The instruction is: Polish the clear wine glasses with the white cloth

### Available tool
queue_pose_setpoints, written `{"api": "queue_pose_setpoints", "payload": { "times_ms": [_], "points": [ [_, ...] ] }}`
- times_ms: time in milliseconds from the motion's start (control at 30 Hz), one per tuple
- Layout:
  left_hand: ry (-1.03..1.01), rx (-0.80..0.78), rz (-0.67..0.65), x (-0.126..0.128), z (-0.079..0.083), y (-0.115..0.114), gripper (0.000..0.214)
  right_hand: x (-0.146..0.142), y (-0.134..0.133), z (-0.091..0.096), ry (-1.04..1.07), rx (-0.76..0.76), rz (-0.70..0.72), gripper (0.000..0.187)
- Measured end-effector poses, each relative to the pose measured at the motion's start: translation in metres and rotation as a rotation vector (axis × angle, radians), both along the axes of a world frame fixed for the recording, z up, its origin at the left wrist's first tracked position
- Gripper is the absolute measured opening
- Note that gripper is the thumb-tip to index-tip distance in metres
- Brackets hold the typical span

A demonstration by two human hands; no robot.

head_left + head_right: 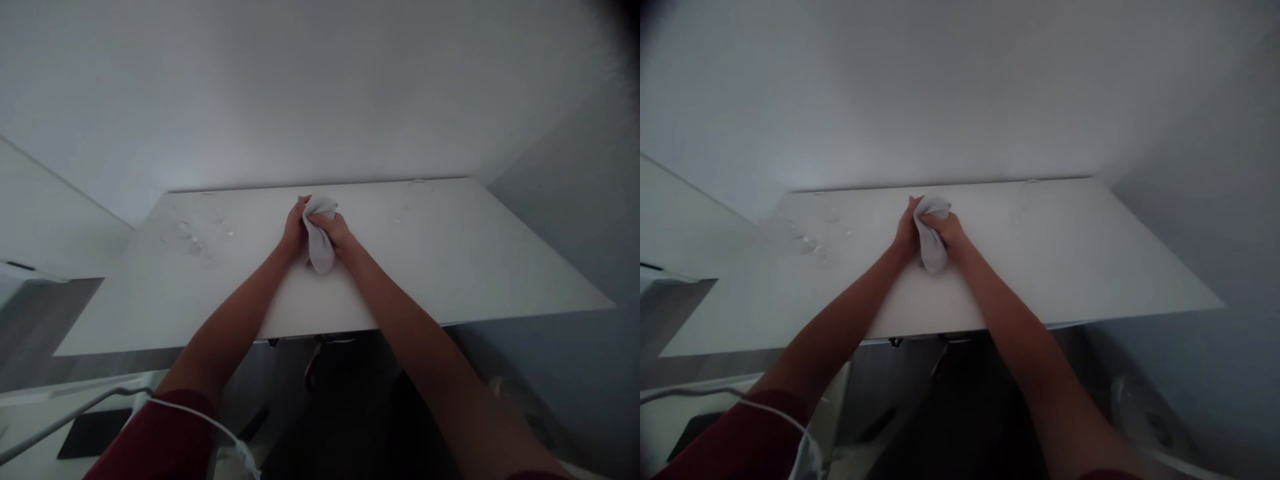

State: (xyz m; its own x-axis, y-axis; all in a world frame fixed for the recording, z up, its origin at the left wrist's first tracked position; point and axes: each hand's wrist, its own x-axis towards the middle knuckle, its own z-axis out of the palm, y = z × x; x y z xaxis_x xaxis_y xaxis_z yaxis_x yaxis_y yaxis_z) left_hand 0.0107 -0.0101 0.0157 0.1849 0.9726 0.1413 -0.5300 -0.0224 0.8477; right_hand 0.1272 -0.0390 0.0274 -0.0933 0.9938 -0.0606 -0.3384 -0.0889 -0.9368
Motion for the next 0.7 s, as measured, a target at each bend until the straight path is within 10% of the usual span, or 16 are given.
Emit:
{"api": "queue_pose_setpoints", "payload": {
  "times_ms": [267, 533, 700],
  "points": [
    [0.074, 0.13, -0.103, -0.002, 0.013, -0.017, 0.068, 0.008, -0.01, 0.003, -0.052, -0.023, 0.302, 0.048],
    [0.048, 0.239, 0.004, -0.002, 0.016, -0.018, 0.06, 0.002, -0.009, 0.01, -0.797, 0.382, -0.156, 0.024],
    [0.054, 0.235, -0.1, -0.006, 0.016, -0.021, 0.072, 0.012, -0.013, 0.008, -0.479, 0.242, 0.14, 0.035]
  ]
}}
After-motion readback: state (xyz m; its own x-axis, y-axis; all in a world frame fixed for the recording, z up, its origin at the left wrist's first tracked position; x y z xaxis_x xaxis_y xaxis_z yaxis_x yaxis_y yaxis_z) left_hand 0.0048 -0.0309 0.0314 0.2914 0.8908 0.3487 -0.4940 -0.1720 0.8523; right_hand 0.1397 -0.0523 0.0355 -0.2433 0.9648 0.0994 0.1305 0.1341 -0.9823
